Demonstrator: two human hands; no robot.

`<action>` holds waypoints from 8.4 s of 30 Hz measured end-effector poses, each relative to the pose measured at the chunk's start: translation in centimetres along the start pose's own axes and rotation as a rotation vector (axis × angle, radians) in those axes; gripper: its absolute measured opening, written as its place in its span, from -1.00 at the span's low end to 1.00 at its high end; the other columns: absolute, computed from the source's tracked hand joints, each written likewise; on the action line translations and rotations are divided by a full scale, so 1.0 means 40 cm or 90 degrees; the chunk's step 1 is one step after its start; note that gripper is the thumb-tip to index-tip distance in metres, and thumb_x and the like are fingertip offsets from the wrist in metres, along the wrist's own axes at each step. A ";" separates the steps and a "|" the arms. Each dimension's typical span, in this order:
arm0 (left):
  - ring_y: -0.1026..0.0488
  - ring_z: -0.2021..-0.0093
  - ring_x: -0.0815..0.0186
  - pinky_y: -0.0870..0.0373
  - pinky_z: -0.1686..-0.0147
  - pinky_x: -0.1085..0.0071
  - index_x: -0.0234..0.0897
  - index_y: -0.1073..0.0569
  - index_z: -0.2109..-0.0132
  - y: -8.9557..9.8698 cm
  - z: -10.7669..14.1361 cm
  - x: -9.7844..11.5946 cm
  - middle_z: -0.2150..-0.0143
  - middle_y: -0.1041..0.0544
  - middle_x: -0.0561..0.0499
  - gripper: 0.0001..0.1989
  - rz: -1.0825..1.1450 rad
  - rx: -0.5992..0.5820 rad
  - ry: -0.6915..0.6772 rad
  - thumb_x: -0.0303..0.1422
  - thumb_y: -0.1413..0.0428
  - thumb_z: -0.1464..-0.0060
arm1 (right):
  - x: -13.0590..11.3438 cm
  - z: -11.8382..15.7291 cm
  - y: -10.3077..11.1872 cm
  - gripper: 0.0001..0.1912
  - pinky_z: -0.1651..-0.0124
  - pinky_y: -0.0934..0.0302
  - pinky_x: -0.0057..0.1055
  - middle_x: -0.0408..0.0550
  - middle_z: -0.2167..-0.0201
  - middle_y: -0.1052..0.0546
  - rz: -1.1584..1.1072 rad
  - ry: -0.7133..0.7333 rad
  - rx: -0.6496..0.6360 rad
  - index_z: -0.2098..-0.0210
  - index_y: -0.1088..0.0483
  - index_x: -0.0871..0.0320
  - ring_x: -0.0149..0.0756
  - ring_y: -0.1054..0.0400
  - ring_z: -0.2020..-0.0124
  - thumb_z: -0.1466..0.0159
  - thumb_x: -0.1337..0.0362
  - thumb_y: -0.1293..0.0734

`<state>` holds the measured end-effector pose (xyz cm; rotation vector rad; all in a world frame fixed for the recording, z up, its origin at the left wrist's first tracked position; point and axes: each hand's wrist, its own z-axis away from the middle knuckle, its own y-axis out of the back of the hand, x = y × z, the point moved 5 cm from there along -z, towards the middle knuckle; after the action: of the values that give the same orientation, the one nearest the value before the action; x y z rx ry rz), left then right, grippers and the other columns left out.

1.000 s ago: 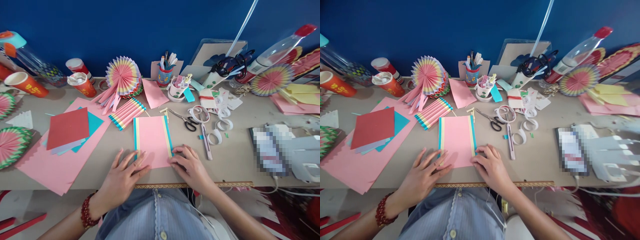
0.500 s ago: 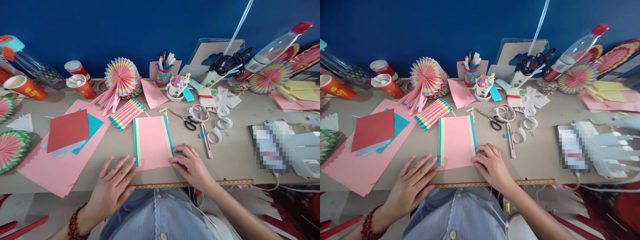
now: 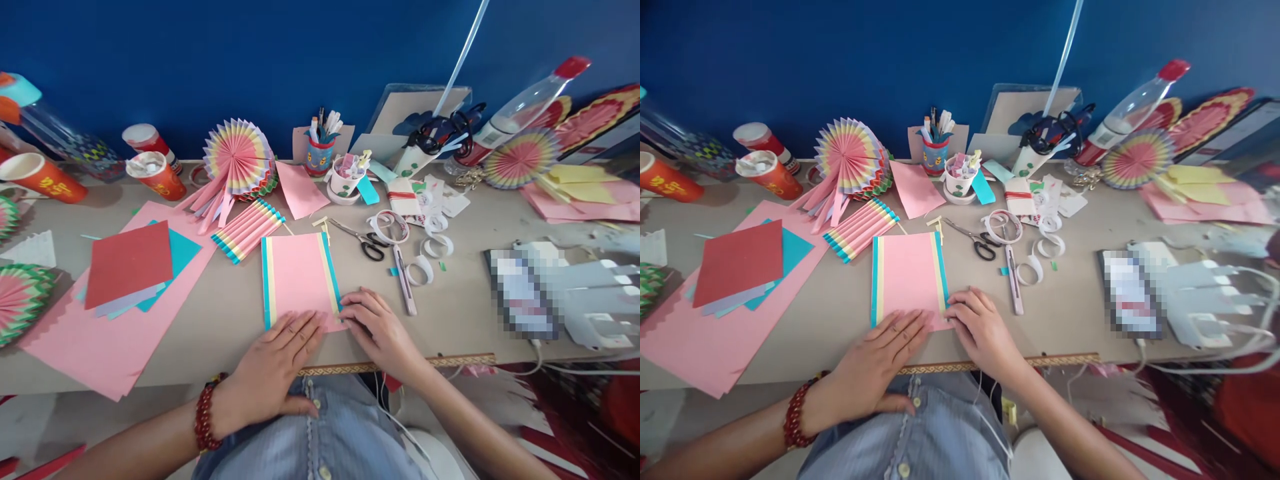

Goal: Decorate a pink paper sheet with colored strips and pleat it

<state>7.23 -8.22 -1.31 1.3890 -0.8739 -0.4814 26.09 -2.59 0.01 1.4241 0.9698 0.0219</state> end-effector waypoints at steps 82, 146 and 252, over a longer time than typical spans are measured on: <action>-0.29 -0.27 0.07 -0.31 -0.22 0.10 -0.41 -0.38 -0.18 0.091 -0.020 -0.056 -0.24 -0.39 -0.23 -0.66 -0.137 0.128 0.010 -0.48 0.07 -0.33 | -0.120 -0.014 -0.004 -0.81 0.18 -0.30 -0.29 -0.04 0.23 -0.60 0.107 0.219 0.142 0.15 -0.43 0.11 -0.25 -0.42 0.22 -0.33 0.48 -0.27; -0.42 0.18 0.28 -0.19 0.13 0.33 -0.25 -0.45 0.18 0.085 0.039 -0.188 0.19 -0.52 0.03 -0.74 0.196 -0.063 0.163 -0.32 0.09 -0.40 | -0.004 -0.085 -0.019 -0.92 0.17 -0.23 -0.36 -0.07 0.25 -0.45 0.027 -0.012 -0.164 0.34 -0.36 0.12 -0.25 -0.38 0.23 -0.30 0.34 -0.33; -0.34 0.18 0.26 -0.19 0.12 0.29 0.05 -0.20 -0.33 0.050 0.068 -0.173 0.20 -0.41 -0.01 -0.49 -0.005 -0.018 0.044 -0.52 0.16 -0.35 | 0.011 -0.055 -0.010 -0.98 0.07 -0.31 -0.27 0.00 0.11 -0.45 0.019 0.021 -0.129 0.23 -0.40 0.12 -0.23 -0.40 0.16 -0.34 0.33 -0.31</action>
<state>0.54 -4.45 -1.19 1.3754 -0.8024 -0.4476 24.93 -0.67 -0.21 1.2552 0.9455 0.1621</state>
